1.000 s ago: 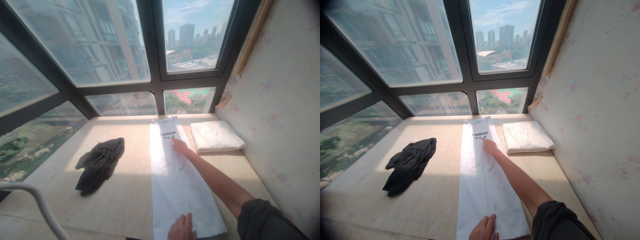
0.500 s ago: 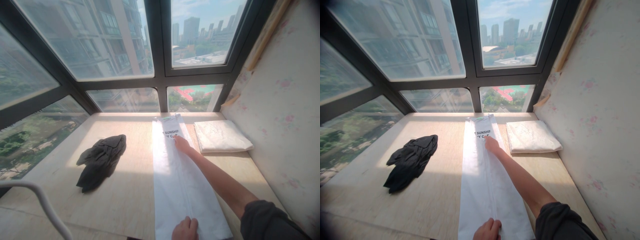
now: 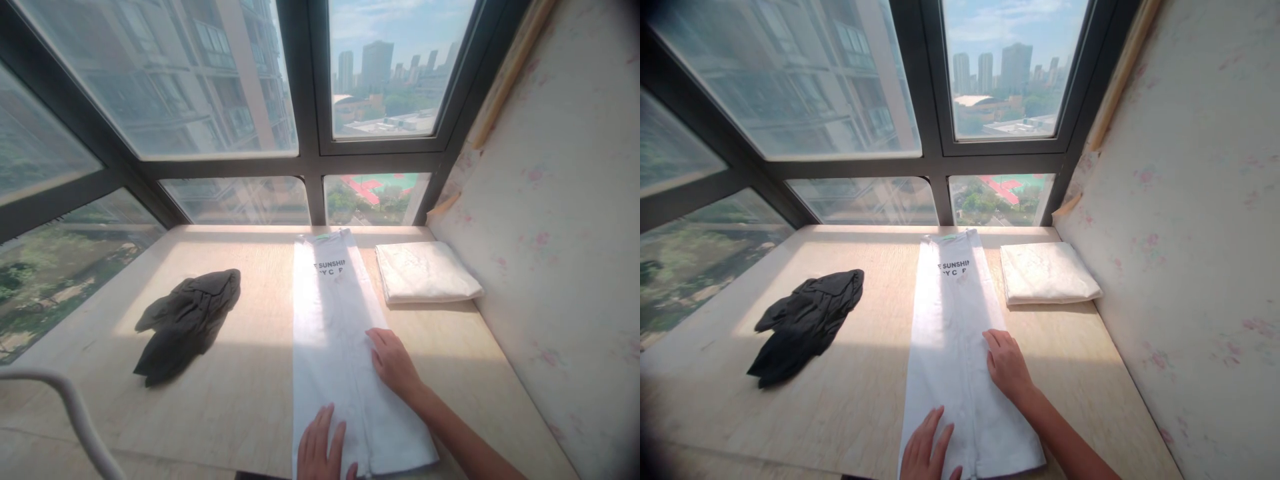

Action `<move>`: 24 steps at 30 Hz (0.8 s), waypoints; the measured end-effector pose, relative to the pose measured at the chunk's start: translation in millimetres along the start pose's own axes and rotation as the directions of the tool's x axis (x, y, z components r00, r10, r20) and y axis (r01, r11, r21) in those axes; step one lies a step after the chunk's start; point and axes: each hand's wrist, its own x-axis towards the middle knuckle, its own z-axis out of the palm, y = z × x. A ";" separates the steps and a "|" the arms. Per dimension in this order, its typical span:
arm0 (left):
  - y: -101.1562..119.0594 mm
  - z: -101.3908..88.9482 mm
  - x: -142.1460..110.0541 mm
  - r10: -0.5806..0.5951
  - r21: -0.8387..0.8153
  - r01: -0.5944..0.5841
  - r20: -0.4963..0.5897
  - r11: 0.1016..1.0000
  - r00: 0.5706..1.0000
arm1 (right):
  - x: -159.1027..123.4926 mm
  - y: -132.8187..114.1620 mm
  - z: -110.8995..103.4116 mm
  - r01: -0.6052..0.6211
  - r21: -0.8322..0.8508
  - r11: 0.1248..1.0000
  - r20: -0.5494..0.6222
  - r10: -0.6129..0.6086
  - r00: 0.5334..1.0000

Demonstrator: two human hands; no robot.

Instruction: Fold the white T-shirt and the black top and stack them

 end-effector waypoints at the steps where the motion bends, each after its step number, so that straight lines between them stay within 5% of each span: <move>1: -6.2 -3.6 1.0 0.061 0.044 -0.062 0.023 0.997 0.998 | -18.9 1.5 1.5 0.037 -0.006 0.999 -0.033 -0.037 0.999; 5: -14.1 -13.5 5.7 0.187 0.123 -0.202 0.120 0.972 0.975 | -79.2 -2.8 2.9 0.101 -0.046 0.994 -0.083 -0.105 0.991; 11: -22.8 -31.2 7.1 0.185 -0.008 -0.185 0.065 0.983 0.981 | -131.9 -19.1 -6.3 0.199 0.013 0.980 -0.001 -0.199 0.980; 17: -32.0 -37.9 -5.0 0.224 -0.096 -0.217 0.071 0.971 0.972 | -157.0 -14.7 -9.8 0.270 -0.013 0.963 0.064 -0.269 0.961; 24: -14.2 -28.1 -22.8 0.022 -0.163 -0.016 0.034 0.986 0.999 | -163.2 -10.8 -19.8 0.389 -0.054 0.920 0.058 -0.386 0.921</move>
